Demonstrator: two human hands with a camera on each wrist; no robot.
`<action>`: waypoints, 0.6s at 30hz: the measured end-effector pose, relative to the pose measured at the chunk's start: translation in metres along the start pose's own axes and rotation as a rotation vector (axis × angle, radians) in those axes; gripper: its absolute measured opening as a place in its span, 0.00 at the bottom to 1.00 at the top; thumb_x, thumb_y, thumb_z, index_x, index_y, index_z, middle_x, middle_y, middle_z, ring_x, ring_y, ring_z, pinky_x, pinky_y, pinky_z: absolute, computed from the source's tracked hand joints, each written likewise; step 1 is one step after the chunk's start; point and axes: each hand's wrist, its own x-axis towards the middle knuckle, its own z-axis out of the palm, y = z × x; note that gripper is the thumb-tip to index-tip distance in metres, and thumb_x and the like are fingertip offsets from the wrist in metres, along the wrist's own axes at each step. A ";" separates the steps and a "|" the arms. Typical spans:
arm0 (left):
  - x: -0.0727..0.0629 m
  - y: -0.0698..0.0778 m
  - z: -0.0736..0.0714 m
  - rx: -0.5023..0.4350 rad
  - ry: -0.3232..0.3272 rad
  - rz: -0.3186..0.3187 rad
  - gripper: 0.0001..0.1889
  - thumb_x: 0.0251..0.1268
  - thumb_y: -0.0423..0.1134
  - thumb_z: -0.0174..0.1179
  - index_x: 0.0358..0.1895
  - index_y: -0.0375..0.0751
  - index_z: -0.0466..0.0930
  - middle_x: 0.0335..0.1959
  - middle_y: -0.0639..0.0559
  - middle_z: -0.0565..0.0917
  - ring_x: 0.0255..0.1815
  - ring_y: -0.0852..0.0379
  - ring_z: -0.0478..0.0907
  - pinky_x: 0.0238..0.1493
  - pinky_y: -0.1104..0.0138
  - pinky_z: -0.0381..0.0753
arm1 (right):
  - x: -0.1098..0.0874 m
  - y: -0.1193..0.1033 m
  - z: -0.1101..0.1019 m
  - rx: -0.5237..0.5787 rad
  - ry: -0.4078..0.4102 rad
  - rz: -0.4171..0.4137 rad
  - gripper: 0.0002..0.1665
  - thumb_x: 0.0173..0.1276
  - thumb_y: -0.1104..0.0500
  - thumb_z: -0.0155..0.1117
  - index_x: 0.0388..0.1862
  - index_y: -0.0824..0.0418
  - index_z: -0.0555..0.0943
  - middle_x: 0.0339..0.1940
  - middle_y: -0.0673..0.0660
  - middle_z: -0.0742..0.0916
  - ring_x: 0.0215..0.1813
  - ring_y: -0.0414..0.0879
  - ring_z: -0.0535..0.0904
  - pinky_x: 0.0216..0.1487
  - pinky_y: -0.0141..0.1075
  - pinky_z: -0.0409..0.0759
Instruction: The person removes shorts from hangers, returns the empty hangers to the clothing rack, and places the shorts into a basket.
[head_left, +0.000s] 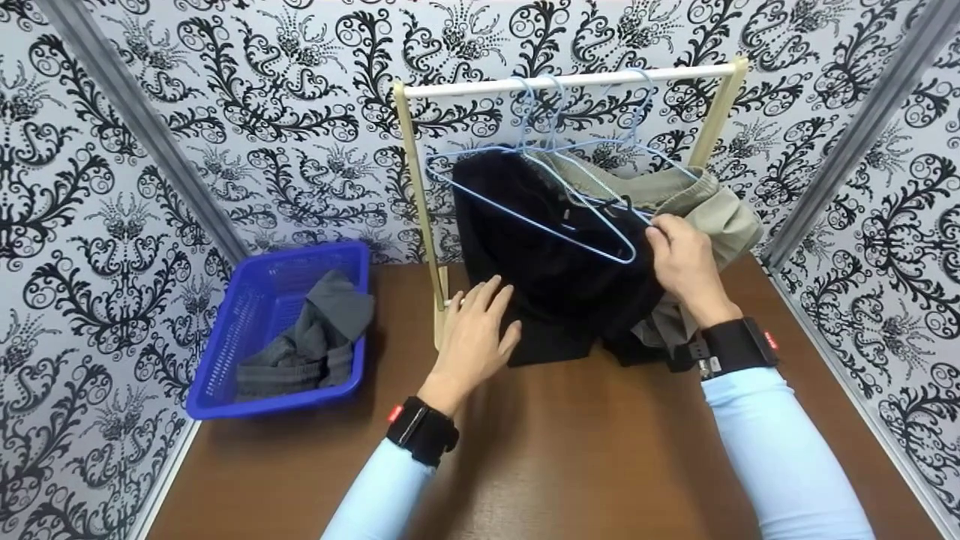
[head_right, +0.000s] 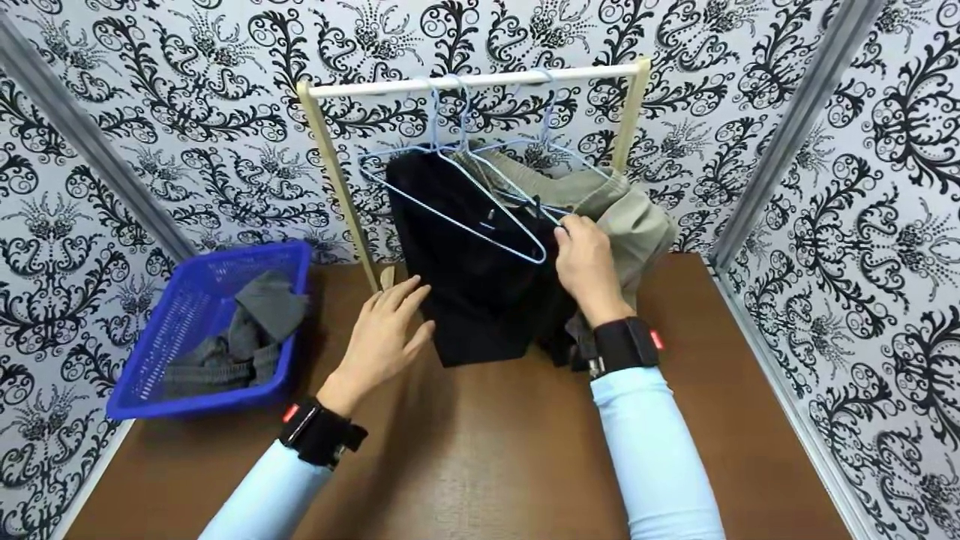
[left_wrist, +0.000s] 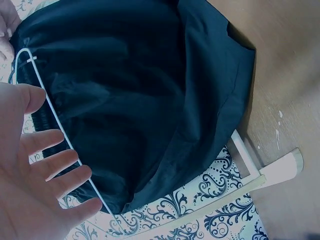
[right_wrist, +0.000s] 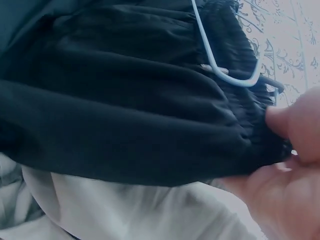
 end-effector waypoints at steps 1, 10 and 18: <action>0.000 0.000 -0.001 0.001 0.002 -0.002 0.26 0.73 0.48 0.59 0.69 0.41 0.77 0.73 0.43 0.75 0.71 0.43 0.73 0.71 0.43 0.69 | 0.000 0.001 0.001 0.004 0.038 -0.013 0.07 0.73 0.70 0.58 0.41 0.76 0.80 0.41 0.74 0.85 0.46 0.71 0.81 0.52 0.59 0.75; -0.004 -0.001 -0.005 -0.002 0.000 -0.024 0.26 0.73 0.48 0.59 0.70 0.41 0.76 0.73 0.43 0.74 0.71 0.44 0.73 0.71 0.43 0.69 | -0.002 -0.002 0.003 -0.009 0.290 -0.010 0.04 0.68 0.71 0.63 0.38 0.73 0.84 0.37 0.70 0.89 0.42 0.68 0.86 0.46 0.57 0.78; -0.005 -0.003 -0.005 -0.013 -0.012 -0.041 0.27 0.74 0.49 0.58 0.71 0.41 0.75 0.74 0.43 0.74 0.72 0.44 0.72 0.72 0.43 0.67 | -0.001 -0.006 -0.001 -0.004 0.381 0.060 0.06 0.69 0.68 0.64 0.38 0.72 0.84 0.39 0.71 0.89 0.43 0.69 0.86 0.48 0.58 0.79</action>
